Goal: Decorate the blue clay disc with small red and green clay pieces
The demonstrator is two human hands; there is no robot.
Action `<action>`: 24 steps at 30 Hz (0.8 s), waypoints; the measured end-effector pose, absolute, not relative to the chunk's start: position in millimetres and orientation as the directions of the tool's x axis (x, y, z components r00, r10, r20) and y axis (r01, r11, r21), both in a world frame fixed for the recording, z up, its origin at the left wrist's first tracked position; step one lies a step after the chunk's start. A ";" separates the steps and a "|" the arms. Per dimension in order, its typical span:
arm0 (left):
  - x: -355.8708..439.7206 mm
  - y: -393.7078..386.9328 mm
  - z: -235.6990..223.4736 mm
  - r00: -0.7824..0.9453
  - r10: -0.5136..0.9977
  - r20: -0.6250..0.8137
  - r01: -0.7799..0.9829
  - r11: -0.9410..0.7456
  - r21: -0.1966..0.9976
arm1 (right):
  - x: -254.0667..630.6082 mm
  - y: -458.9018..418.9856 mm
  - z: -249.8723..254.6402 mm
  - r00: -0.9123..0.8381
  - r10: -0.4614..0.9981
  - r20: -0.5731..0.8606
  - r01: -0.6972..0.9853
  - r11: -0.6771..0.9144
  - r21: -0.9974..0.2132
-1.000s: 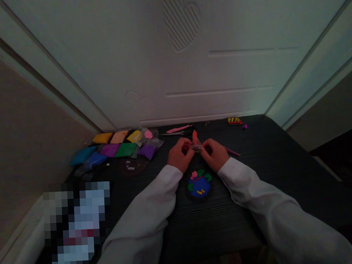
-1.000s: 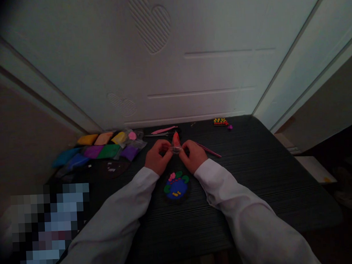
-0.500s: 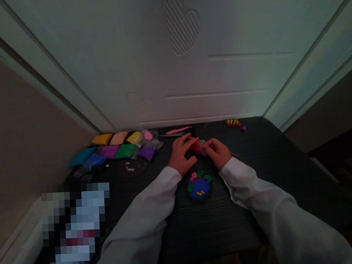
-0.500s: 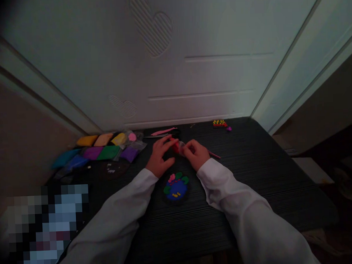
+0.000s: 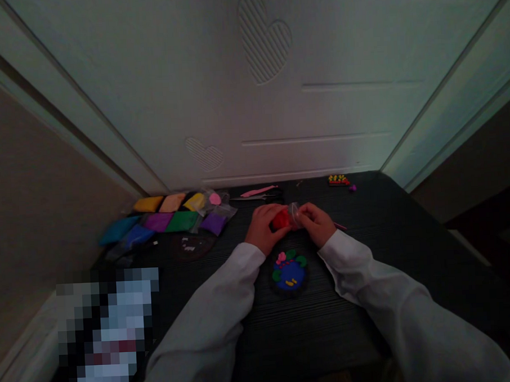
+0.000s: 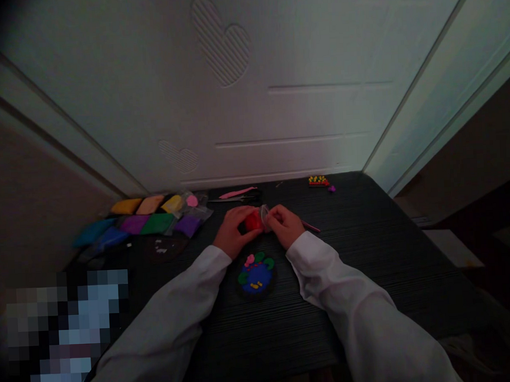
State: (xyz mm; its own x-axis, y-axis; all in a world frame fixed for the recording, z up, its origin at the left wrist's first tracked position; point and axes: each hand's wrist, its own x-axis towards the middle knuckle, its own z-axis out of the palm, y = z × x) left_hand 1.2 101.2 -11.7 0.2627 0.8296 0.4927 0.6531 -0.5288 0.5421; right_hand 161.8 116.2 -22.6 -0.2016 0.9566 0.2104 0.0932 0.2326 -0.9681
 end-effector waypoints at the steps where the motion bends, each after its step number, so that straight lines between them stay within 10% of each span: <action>1: 1.3 101.0 -11.7 0.257 0.831 0.493 0.652 -0.526 0.546 | 161.4 116.1 -23.0 -0.204 0.956 0.212 0.089 0.233 -0.968; 24: 4.9 99.0 -9.0 0.254 0.860 0.442 0.608 -0.497 0.619 | 165.9 115.0 -19.3 -0.232 0.920 0.317 0.323 0.380 -0.867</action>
State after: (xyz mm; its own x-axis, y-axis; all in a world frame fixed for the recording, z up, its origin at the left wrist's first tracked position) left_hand 4.9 99.0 -9.0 0.2541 0.8604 0.4417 0.6082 -0.4972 0.6187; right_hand 165.9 115.0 -19.3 -0.2316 0.9199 0.3166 0.3225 0.3796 -0.8671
